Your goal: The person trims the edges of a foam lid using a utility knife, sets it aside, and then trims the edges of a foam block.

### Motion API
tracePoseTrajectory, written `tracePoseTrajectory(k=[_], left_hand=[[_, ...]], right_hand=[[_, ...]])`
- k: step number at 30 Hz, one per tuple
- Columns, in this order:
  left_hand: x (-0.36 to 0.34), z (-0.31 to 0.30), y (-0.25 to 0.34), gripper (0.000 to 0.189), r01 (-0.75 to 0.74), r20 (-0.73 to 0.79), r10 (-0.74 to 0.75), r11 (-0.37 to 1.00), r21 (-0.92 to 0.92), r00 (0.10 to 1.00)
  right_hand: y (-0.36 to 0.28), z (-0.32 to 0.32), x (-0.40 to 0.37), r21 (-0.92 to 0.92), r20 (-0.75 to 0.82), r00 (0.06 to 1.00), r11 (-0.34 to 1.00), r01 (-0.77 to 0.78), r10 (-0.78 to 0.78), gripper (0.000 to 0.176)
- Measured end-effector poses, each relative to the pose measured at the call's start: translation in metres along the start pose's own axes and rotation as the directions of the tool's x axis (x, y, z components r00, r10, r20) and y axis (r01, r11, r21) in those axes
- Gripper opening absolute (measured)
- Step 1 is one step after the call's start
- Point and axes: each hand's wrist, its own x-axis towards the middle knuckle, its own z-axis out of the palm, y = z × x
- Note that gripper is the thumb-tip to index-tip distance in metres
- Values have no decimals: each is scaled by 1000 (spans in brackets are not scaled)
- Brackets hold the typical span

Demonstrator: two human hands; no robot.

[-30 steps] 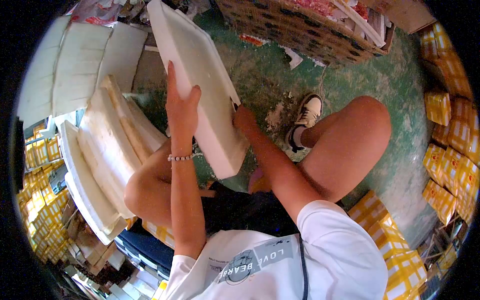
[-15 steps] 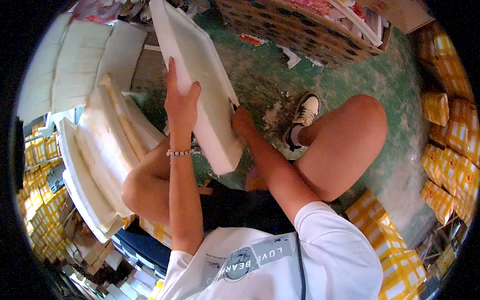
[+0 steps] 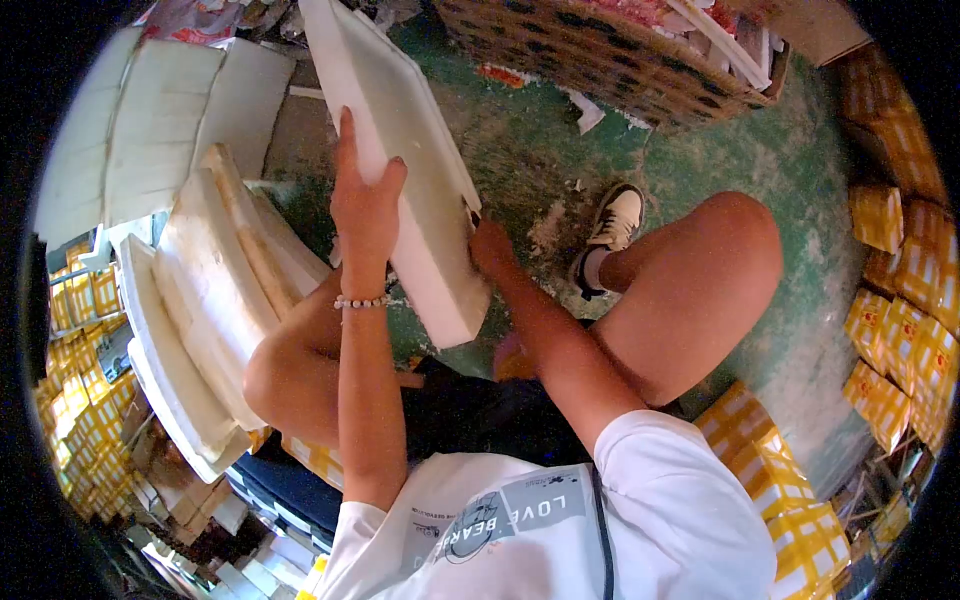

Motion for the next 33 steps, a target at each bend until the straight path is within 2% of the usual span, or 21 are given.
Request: tracePoseTrajectory(k=[2, 3, 5, 8, 12, 14, 15, 17, 20, 21, 23, 24, 27, 29, 30, 32, 33], left_hand=[[0, 2, -11, 81, -94, -16, 93, 990, -101, 996], [0, 4, -12, 81, -87, -9, 87, 991, -103, 996], [1, 4, -9, 81, -131, -26, 130, 990, -43, 991], [-2, 1, 0, 80, -44, 7, 44, 999, -6, 999], [-2, 0, -5, 81, -81, 7, 81, 996, -40, 997], [-2, 0, -5, 81, -76, -13, 75, 995, -60, 997], [1, 2, -9, 81, -78, -14, 77, 995, -63, 997], [6, 6, -18, 83, -219, -76, 216, 975, -33, 973], [6, 10, -18, 83, -251, -81, 251, 968, 4, 965], [4, 10, -12, 83, -252, -84, 251, 968, 2, 964], [0, 7, -6, 83, -133, -48, 136, 989, 64, 990], [1, 6, -9, 83, -130, -48, 134, 989, 69, 990], [2, 4, -19, 83, -163, -54, 163, 987, -1, 985], [2, 3, -21, 84, -179, -62, 176, 983, -48, 982], [3, 4, -23, 84, -182, -58, 179, 982, -50, 982], [7, 7, -23, 84, -231, -82, 230, 973, -8, 970], [6, 7, -21, 84, -232, -81, 231, 973, -10, 970]], right_hand=[[-9, -8, -16, 103, -54, 997, 993, -56, 62, 37], [-13, -13, -19, 101, -51, 996, 993, -65, 70, 37], [-22, -22, -15, 4, 73, 980, 983, -185, 184, 40], [-8, -9, -1, 10, 114, 975, 981, -192, 190, 43], [13, 9, 9, -23, 88, 989, 993, -116, 118, 45], [13, 7, 8, -20, -13, 999, 998, -53, 52, 43], [6, -2, 3, -22, -17, 999, 998, -52, 52, 43], [-6, -14, -7, -4, 106, 985, 990, -139, 139, 45], [12, -8, -4, -8, 103, 989, 995, -103, 103, 46], [21, -2, -2, -11, 102, 990, 995, -100, 101, 46], [27, 9, 1, -116, -11, 999, 993, 29, -30, 40], [26, 12, 1, -113, -7, 1000, 993, 29, -30, 40], [16, 9, -3, -95, -14, 1000, 995, 3, -5, 35], [7, 3, -1, -10, 86, 976, 980, -198, 198, 28], [11, 2, -1, -9, 82, 976, 980, -200, 200, 28], [14, -5, 1, -79, 93, 995, 996, -38, 46, 35], [15, -6, -2, -79, 92, 995, 996, -39, 47, 35]])
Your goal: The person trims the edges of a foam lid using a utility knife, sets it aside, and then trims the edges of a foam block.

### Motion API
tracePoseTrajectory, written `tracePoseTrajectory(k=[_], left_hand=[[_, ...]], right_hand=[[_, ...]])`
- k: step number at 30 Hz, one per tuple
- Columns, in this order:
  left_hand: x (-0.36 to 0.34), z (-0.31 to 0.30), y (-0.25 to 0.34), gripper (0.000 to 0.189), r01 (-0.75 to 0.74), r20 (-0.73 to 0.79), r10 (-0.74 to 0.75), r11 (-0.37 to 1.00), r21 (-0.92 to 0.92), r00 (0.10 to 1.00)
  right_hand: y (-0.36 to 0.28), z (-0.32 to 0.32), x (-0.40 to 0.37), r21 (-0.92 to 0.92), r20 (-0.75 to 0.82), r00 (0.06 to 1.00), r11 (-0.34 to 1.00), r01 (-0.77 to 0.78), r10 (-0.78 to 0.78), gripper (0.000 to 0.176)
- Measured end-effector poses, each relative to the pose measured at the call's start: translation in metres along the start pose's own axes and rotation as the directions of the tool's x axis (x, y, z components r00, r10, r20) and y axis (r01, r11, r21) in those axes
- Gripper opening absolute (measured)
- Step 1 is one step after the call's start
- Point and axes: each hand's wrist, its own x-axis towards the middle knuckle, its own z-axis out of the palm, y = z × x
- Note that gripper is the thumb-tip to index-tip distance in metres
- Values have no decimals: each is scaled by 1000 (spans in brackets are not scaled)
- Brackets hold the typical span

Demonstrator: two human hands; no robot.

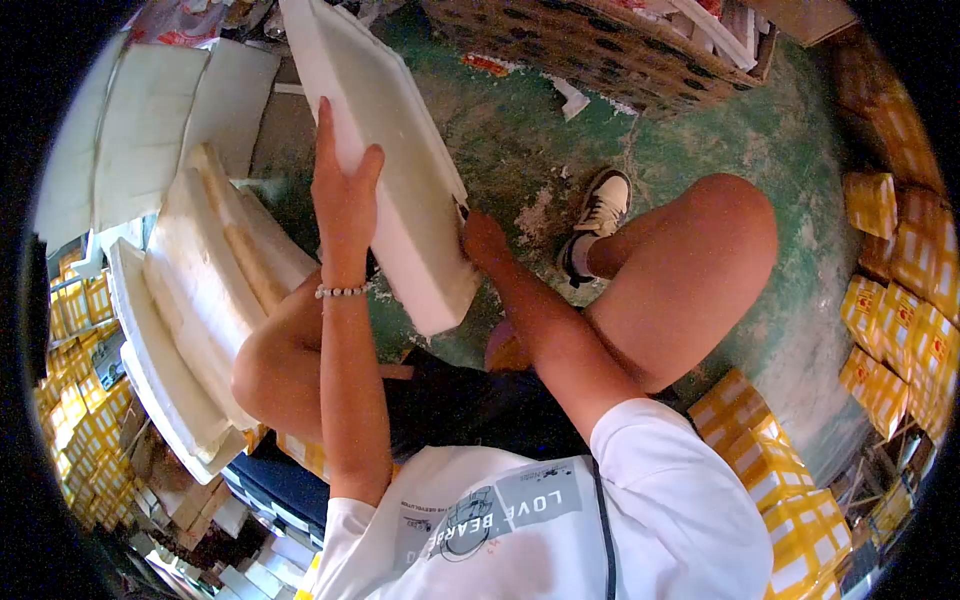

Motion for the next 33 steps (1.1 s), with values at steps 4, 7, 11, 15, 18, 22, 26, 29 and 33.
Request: tracePoseTrajectory(k=[4, 7, 11, 15, 18, 22, 26, 29, 33], left_hand=[[-2, 1, 11, 83, 44, 29, -46, 998, 45, 999], [-1, 1, 6, 83, 40, 13, -41, 997, 68, 999], [-2, 0, -3, 83, -20, -9, 20, 1000, 22, 1000], [0, 3, 11, 84, -15, -8, 15, 1000, 24, 1000], [-2, 1, 23, 82, 143, 38, -147, 986, 81, 988], [-1, 3, 22, 83, 183, 60, -188, 980, 81, 980], [-2, -3, 21, 83, 217, 90, -223, 974, 67, 971], [-2, 1, 14, 82, 103, 31, -105, 993, 65, 994], [-1, 3, 7, 84, 20, -2, -20, 999, 44, 1000]], right_hand=[[-1, -8, -14, 47, -9, 999, 998, -46, 47, 33], [1, 1, -7, 5, -15, 997, 997, -76, 76, 34], [-13, -9, -13, 79, 60, 989, 987, -140, 136, 33], [17, 14, 16, -73, -22, 1000, 997, 0, -1, 29], [15, 9, 16, -72, -9, 999, 996, -54, 54, 27], [6, -8, 0, -162, 125, 988, 984, -68, 88, 29], [10, 2, 10, -179, 159, 986, 984, -16, 45, 33], [-6, -5, -1, -153, 102, 994, 988, -23, 39, 26], [17, 5, 10, -146, -41, 999, 989, -6, 0, 33]])
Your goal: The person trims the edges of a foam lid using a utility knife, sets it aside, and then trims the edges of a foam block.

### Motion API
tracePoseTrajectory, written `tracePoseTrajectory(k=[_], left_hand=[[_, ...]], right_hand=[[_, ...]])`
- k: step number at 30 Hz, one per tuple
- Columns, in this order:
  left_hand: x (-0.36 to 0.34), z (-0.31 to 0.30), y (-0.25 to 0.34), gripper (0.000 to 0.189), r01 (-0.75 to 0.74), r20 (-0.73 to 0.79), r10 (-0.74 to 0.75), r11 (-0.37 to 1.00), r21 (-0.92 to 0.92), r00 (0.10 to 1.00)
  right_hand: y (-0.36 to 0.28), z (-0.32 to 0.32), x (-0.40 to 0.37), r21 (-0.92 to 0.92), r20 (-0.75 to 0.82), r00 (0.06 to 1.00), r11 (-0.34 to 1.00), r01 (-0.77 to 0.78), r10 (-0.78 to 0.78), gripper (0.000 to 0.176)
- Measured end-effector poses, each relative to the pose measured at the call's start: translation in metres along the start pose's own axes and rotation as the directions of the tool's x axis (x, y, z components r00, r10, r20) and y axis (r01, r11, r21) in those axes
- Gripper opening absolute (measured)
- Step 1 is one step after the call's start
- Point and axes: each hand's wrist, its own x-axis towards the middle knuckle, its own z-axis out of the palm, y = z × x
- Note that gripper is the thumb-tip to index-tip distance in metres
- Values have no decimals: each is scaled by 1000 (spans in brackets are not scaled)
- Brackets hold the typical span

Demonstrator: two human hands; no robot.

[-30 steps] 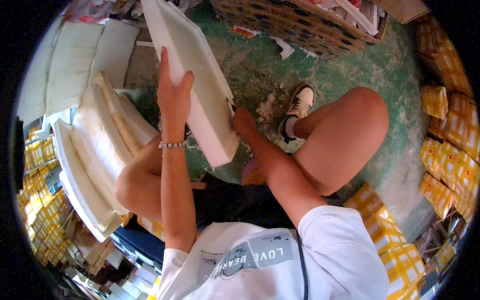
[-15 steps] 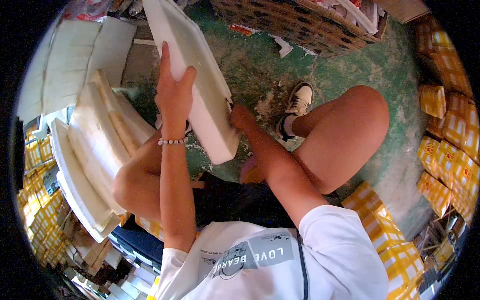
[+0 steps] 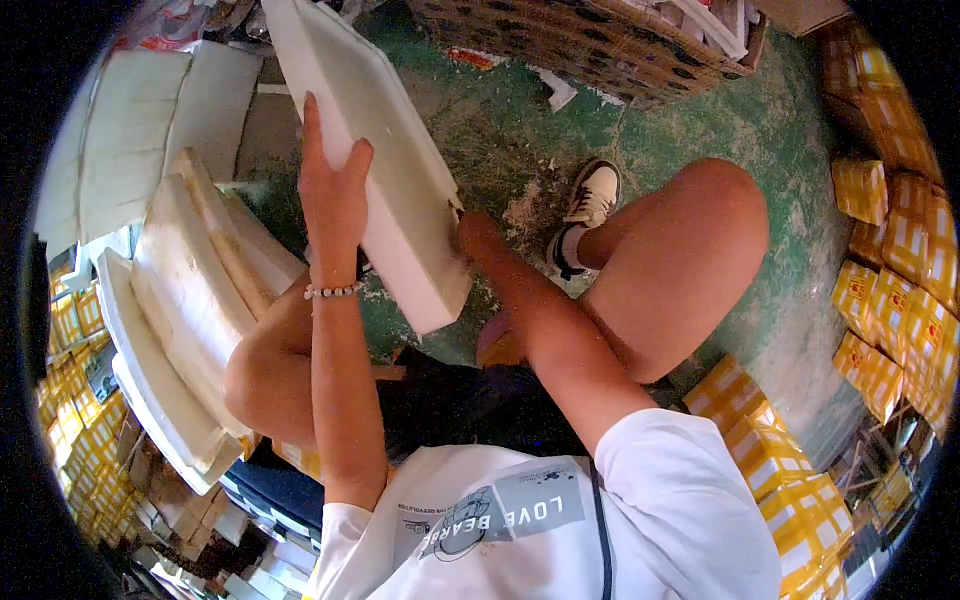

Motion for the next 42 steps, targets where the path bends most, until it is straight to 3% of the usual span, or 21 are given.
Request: tracePoseTrajectory(k=[2, 4, 5, 6, 8, 11, 14, 17, 20, 21, 23, 27, 29, 33, 36, 38, 42], left_hand=[[-3, -2, 0, 83, 9, 18, -8, 999, -53, 1000], [-3, -3, 3, 83, 65, 38, -62, 994, -93, 997], [-4, -4, 4, 82, 121, 54, -115, 985, -126, 992], [-5, -5, 4, 82, 124, 51, -119, 984, -126, 992], [-3, -6, 0, 83, 62, 23, -61, 997, -41, 998], [-2, -4, -6, 84, -23, -11, 23, 999, -39, 1000], [-4, 3, 9, 85, 56, 8, -56, 997, 61, 998], [-1, 9, 7, 86, 25, 12, -25, 1000, 6, 1000], [2, 14, 6, 86, -27, -25, 28, 999, 44, 999], [1, 15, 5, 86, -18, -24, 19, 999, 44, 1000], [-1, 16, 10, 87, 49, 39, -49, 999, -6, 998], [2, 13, 13, 88, 10, 29, -10, 1000, 14, 1000], [-1, 7, 17, 85, 114, 78, -115, 993, 20, 990], [1, 8, 12, 84, 66, 41, -67, 997, 35, 997], [-2, 12, 4, 84, 4, 20, -4, 1000, 17, 1000], [1, 17, -2, 87, -115, -44, 119, 990, 82, 992], [0, 12, 7, 87, 26, 22, -27, 999, 44, 999]], right_hand=[[9, -18, -1, -345, 377, 920, 904, 251, -111, 28], [23, -2, 25, -360, 445, 895, 910, 207, -27, 29], [22, -1, 28, -377, 510, 859, 910, 171, 50, 40], [24, 3, 24, -379, 513, 857, 909, 174, 49, 40], [22, 11, 8, -252, 152, 988, 968, 1, 38, 36], [-16, -29, -30, -95, 142, 988, 995, -42, 56, 27], [-16, -25, -17, -152, 161, 986, 988, -8, 33, 27], [-6, -17, -12, 4, 88, 994, 998, -61, 60, 26], [3, -18, -14, -39, 74, 985, 988, -152, 155, 31], [4, -20, -15, -43, 82, 984, 987, -154, 157, 31], [9, -33, -12, -322, 393, 919, 939, 122, 15, 31], [26, -9, 13, -283, 429, 903, 951, 123, 11, 27], [13, -5, 0, -153, 221, 972, 987, -48, 81, 27], [15, -24, -8, -166, 288, 954, 985, -40, 87, 27], [43, -2, -2, -214, 298, 949, 976, -40, 104, 25], [58, 8, 12, -376, 365, 926, 895, 242, -97, 27], [59, 19, 26, -318, 393, 917, 926, 203, -66, 29]])
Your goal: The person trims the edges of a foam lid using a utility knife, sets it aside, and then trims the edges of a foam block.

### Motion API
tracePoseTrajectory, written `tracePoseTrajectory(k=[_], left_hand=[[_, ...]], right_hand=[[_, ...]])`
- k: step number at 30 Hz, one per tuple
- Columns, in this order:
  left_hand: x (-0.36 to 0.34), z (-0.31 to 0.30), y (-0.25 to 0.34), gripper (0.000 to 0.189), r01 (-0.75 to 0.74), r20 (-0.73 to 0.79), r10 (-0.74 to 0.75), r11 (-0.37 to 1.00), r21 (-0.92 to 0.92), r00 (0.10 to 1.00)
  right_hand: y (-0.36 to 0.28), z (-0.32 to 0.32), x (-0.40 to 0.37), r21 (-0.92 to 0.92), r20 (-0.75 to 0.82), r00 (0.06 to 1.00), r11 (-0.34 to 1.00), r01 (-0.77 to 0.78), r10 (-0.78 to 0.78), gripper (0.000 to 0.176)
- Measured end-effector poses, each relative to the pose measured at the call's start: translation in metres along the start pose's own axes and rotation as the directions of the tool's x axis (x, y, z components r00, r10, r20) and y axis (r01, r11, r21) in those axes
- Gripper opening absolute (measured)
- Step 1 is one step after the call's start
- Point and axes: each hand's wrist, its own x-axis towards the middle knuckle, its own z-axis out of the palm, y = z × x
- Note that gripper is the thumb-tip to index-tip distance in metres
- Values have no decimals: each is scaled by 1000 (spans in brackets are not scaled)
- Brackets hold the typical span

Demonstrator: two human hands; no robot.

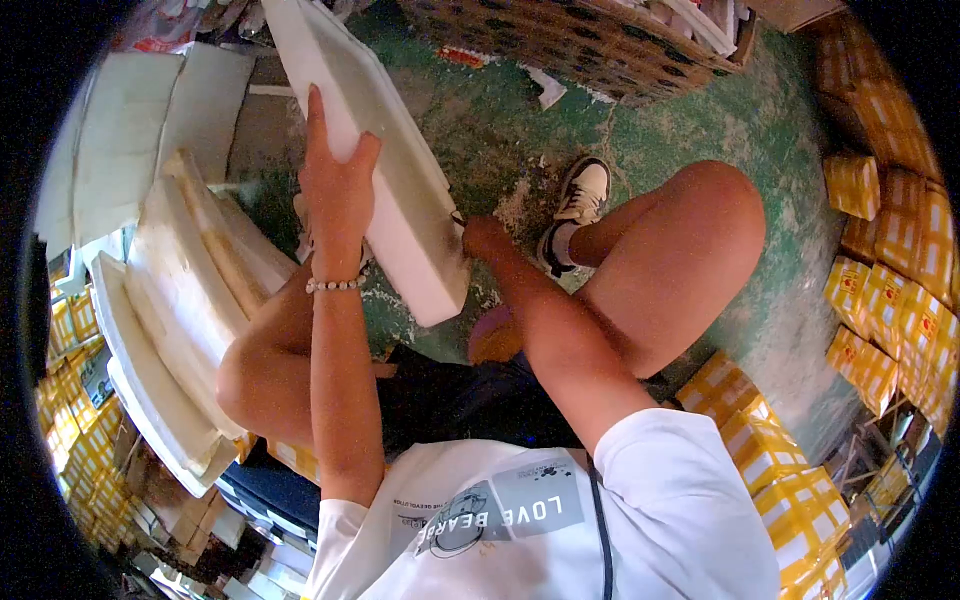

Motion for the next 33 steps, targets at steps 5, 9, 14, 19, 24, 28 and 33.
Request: tracePoseTrajectory(k=[5, 9, 14, 19, 24, 28, 33], left_hand=[[-2, 0, 9, 89, 43, 18, -44, 996, 73, 999], [-10, -3, -2, 86, 58, -61, -62, 997, -59, 996], [-60, -22, -6, 92, 49, 41, -36, 931, -362, 998], [-67, 4, -11, 84, -91, -47, 83, 971, -220, 995], [-68, 13, -2, 83, -138, -87, 133, 989, -47, 987], [-65, 10, -6, 83, -164, -63, 164, 986, 4, 984], [-64, 7, -13, 84, -174, -79, 170, 983, -57, 982]], right_hand=[[-3, 3, -7, 257, -41, 966, 937, -236, 254, 28], [-25, -37, -31, 53, 43, 995, 995, -90, 88, 36], [-38, -54, -10, 217, -357, 923, 974, -68, 144, 30], [-14, -72, 21, 372, -126, 963, 911, -179, 240, 37], [-23, -91, -7, 424, -48, 983, 895, -140, 177, 36], [-44, -104, -29, 304, -141, 984, 951, -65, 112, 30], [-25, -90, 1, 326, 88, 960, 903, -280, 266, 26]])
